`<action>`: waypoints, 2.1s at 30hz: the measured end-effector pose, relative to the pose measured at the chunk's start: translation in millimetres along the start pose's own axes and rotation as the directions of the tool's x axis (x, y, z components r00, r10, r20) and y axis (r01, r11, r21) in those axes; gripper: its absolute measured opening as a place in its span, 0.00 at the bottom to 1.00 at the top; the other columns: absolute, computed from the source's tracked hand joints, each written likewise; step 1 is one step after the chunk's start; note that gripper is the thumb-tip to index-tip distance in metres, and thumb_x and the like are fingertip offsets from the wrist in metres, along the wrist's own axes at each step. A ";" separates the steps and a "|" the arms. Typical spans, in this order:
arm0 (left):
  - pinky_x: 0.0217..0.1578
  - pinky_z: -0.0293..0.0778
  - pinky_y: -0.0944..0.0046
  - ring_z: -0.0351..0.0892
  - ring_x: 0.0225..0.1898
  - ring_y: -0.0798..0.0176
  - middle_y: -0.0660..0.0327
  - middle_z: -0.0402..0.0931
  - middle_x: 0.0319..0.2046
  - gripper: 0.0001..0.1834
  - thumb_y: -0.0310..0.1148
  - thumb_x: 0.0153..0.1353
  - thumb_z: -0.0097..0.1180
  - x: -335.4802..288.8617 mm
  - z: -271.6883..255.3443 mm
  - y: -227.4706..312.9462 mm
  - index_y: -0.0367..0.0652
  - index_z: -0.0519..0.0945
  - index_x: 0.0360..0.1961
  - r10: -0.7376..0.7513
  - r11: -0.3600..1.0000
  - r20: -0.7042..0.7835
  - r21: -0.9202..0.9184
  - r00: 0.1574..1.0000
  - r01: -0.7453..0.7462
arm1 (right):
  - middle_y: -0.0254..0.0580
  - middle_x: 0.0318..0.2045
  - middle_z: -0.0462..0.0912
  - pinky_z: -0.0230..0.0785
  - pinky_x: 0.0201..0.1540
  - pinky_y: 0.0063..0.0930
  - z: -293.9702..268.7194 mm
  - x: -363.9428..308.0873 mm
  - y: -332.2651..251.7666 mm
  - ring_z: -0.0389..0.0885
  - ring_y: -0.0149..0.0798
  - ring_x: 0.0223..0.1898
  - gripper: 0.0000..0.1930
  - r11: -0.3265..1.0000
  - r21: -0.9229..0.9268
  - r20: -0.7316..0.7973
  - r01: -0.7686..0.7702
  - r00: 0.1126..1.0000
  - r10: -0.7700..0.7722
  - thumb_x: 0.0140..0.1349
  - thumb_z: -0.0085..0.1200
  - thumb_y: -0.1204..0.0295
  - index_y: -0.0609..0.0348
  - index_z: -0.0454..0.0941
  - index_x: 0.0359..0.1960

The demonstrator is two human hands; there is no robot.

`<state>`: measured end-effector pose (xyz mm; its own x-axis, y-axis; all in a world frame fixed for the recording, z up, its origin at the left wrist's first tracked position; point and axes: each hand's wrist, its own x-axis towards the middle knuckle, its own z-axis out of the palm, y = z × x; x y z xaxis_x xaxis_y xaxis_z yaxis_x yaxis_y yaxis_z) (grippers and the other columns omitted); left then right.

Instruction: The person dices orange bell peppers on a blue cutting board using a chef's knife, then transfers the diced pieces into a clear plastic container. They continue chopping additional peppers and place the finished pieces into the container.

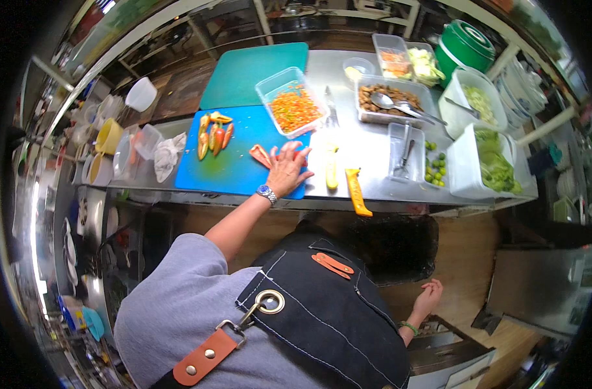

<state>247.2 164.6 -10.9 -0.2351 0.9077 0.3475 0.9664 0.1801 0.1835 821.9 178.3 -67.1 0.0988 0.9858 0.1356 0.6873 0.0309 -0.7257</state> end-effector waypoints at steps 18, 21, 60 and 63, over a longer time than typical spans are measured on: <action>0.57 0.70 0.47 0.69 0.59 0.42 0.53 0.70 0.55 0.18 0.30 0.56 0.68 -58.5 -41.8 -193.5 0.43 0.74 0.45 -0.548 0.830 -0.355 -0.115 0.757 0.546 | 0.44 0.50 0.74 0.73 0.48 0.31 37.9 23.7 -81.8 0.79 0.38 0.43 0.07 0.997 0.039 0.154 0.071 0.985 -0.076 0.66 0.60 0.72 0.63 0.81 0.40; 0.59 0.69 0.48 0.67 0.62 0.43 0.55 0.68 0.61 0.16 0.30 0.56 0.67 -49.5 -61.7 -170.2 0.43 0.74 0.43 -0.393 0.824 -0.398 0.248 0.829 0.509 | 0.44 0.50 0.74 0.74 0.45 0.29 37.5 10.5 -74.4 0.79 0.37 0.43 0.07 0.997 0.037 0.137 0.066 0.988 -0.070 0.66 0.60 0.73 0.63 0.80 0.40; 0.22 0.64 0.72 0.68 0.24 0.72 0.60 0.75 0.36 0.23 0.55 0.76 0.39 64.1 38.1 252.9 0.48 0.68 0.54 0.415 -0.013 0.750 -0.560 0.514 0.828 | 0.38 0.33 0.82 0.77 0.34 0.37 37.2 26.7 -202.6 0.85 0.45 0.33 0.11 0.951 -0.214 -0.115 0.225 0.961 -0.253 0.61 0.63 0.61 0.52 0.82 0.39; 0.30 0.74 0.69 0.74 0.33 0.68 0.59 0.75 0.40 0.22 0.55 0.76 0.40 58.4 27.1 264.9 0.48 0.65 0.55 0.447 0.042 0.740 -0.579 0.503 0.814 | 0.46 0.41 0.81 0.72 0.50 0.43 24.9 29.1 -181.8 0.80 0.48 0.47 0.21 0.892 -0.379 -0.103 0.246 0.947 -0.305 0.58 0.66 0.59 0.55 0.82 0.50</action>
<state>492.3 275.6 33.0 0.3907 0.8171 -0.4238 -0.2108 0.5276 0.8229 682.0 205.4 52.0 -0.0417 0.9070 0.4190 0.9104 0.2073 -0.3582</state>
